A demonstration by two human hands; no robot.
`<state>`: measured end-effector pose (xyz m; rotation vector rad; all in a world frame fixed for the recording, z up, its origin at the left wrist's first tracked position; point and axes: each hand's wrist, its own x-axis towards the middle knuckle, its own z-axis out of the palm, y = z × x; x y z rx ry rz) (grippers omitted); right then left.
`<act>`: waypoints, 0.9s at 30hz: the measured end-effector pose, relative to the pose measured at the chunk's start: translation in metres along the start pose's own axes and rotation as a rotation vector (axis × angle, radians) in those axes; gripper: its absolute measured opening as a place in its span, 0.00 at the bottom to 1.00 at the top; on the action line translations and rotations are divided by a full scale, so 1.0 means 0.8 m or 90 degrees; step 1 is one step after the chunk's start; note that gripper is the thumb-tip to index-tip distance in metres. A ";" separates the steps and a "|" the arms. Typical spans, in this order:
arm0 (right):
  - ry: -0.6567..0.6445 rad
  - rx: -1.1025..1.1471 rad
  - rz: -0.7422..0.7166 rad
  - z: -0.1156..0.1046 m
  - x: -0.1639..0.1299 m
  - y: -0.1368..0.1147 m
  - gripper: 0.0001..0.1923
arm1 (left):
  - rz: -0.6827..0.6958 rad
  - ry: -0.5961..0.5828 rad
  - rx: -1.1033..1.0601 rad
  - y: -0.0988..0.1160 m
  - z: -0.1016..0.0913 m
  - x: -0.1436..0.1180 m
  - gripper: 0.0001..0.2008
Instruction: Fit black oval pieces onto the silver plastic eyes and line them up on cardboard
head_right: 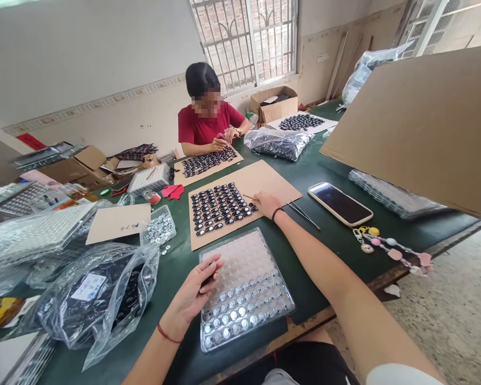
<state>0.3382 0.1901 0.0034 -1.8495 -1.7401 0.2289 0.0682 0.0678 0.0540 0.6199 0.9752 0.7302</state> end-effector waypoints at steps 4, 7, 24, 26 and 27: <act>0.067 0.069 0.002 -0.014 -0.008 -0.007 0.09 | 0.010 -0.032 -0.012 0.001 0.001 -0.004 0.13; 0.109 0.146 0.009 -0.026 -0.021 -0.027 0.17 | -0.009 -0.082 -0.056 0.001 -0.001 -0.006 0.14; -0.358 0.308 -0.477 -0.034 -0.162 -0.177 0.13 | 0.108 -0.057 0.009 0.002 -0.012 0.000 0.12; -0.331 0.356 -0.453 -0.041 -0.157 -0.175 0.12 | 0.127 -0.056 0.028 0.004 -0.013 0.000 0.12; -0.305 0.379 -0.435 -0.044 -0.154 -0.173 0.12 | 0.134 -0.056 0.042 0.004 -0.013 0.000 0.12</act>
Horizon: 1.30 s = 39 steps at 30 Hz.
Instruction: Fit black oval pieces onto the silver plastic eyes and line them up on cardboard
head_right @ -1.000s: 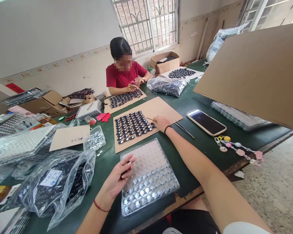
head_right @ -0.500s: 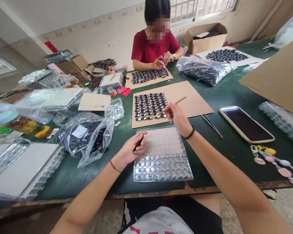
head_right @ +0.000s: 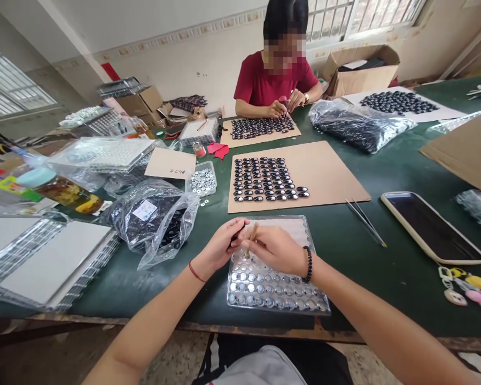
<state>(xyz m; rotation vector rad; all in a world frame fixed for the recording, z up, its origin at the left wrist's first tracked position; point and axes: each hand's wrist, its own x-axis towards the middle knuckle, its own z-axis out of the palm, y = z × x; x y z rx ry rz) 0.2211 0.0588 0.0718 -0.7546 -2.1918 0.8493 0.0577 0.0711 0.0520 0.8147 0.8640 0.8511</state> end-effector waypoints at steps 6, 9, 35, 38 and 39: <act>0.263 0.048 0.060 -0.014 -0.008 0.018 0.13 | -0.001 0.032 0.088 -0.002 0.000 0.002 0.14; 0.347 0.096 0.087 -0.013 -0.013 0.026 0.12 | 0.018 0.039 0.158 -0.004 0.005 0.002 0.15; 0.422 0.217 0.017 0.002 -0.018 0.017 0.11 | 0.132 0.037 0.373 0.001 0.014 -0.009 0.14; 0.493 0.239 -0.018 -0.003 -0.018 0.017 0.10 | 0.116 -0.022 0.438 0.012 0.003 -0.005 0.13; 0.511 0.249 -0.024 -0.005 -0.017 0.017 0.10 | 0.112 -0.033 0.451 0.016 0.000 -0.003 0.14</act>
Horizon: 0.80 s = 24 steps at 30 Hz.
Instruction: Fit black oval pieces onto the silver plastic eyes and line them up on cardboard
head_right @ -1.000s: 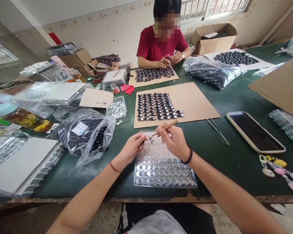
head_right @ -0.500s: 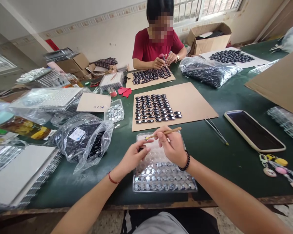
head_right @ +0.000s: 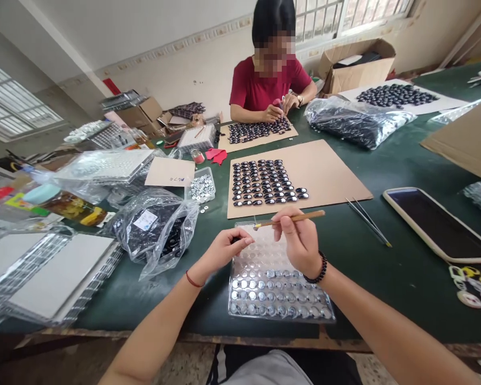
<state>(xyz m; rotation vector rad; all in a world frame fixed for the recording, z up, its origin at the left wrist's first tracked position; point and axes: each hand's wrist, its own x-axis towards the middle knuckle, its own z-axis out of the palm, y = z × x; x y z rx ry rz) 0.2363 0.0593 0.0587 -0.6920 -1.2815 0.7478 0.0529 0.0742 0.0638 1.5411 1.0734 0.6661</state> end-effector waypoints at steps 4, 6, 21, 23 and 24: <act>-0.004 0.006 0.009 -0.001 0.002 -0.002 0.10 | -0.034 0.028 -0.080 -0.001 -0.006 0.003 0.16; -0.046 -0.004 0.020 0.001 0.000 -0.003 0.10 | -0.052 0.022 -0.150 -0.002 0.000 0.002 0.18; -0.018 0.125 0.210 0.000 0.001 0.008 0.12 | -0.071 -0.061 -0.111 -0.001 -0.009 -0.001 0.14; 0.004 0.165 0.248 -0.003 0.005 0.008 0.12 | -0.072 -0.022 -0.211 -0.004 -0.029 0.004 0.14; 0.009 0.175 0.258 -0.004 0.006 0.008 0.12 | -0.067 0.034 -0.307 -0.007 -0.039 0.008 0.14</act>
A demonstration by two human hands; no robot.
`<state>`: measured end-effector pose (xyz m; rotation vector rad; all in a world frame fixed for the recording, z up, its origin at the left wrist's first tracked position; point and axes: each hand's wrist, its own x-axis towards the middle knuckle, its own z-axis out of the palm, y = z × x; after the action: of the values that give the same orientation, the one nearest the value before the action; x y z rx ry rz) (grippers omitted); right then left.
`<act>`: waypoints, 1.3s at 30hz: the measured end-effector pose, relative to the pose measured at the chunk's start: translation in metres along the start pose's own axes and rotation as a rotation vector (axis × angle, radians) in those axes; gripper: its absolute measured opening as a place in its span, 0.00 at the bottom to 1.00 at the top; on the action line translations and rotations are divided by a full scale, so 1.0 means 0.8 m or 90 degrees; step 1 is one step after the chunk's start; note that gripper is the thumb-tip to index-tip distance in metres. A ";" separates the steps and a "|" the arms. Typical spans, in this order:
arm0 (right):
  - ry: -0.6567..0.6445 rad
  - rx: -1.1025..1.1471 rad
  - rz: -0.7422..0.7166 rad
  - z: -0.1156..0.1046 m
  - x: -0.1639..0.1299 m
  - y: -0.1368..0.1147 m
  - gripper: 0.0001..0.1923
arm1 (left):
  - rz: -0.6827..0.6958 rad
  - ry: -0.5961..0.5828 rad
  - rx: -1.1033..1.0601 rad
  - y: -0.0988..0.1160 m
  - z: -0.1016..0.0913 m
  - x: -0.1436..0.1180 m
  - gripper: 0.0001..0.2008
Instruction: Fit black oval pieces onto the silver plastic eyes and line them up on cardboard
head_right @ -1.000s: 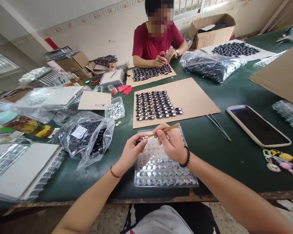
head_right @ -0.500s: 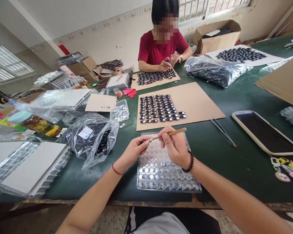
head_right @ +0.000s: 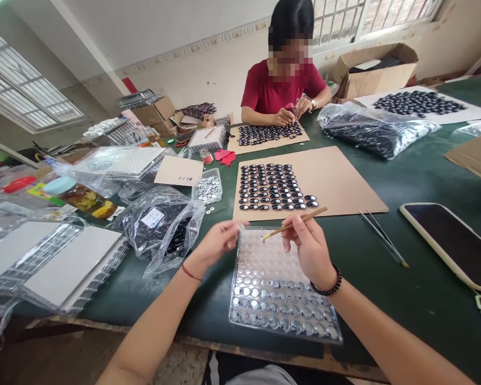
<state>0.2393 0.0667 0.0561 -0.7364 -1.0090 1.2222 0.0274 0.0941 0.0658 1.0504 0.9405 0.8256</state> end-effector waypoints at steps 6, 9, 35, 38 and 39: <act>-0.055 -0.055 -0.007 0.003 -0.006 0.003 0.12 | 0.077 0.216 -0.438 -0.006 -0.024 0.019 0.10; -0.064 -0.107 -0.025 0.006 -0.008 0.005 0.12 | 0.050 0.194 -0.307 -0.019 -0.002 0.016 0.12; -0.282 -0.582 -0.296 0.008 -0.014 0.004 0.11 | 0.071 0.022 0.383 -0.028 0.043 -0.002 0.14; -0.292 -0.593 -0.296 0.009 -0.015 0.002 0.10 | 0.072 0.023 0.367 -0.028 0.042 -0.002 0.15; -0.294 -0.593 -0.293 0.009 -0.015 0.002 0.10 | 0.073 0.030 0.361 -0.028 0.042 -0.002 0.16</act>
<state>0.2320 0.0552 0.0549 -0.8570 -2.0580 0.4695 0.0598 0.0747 0.0518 1.5891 1.1989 0.6910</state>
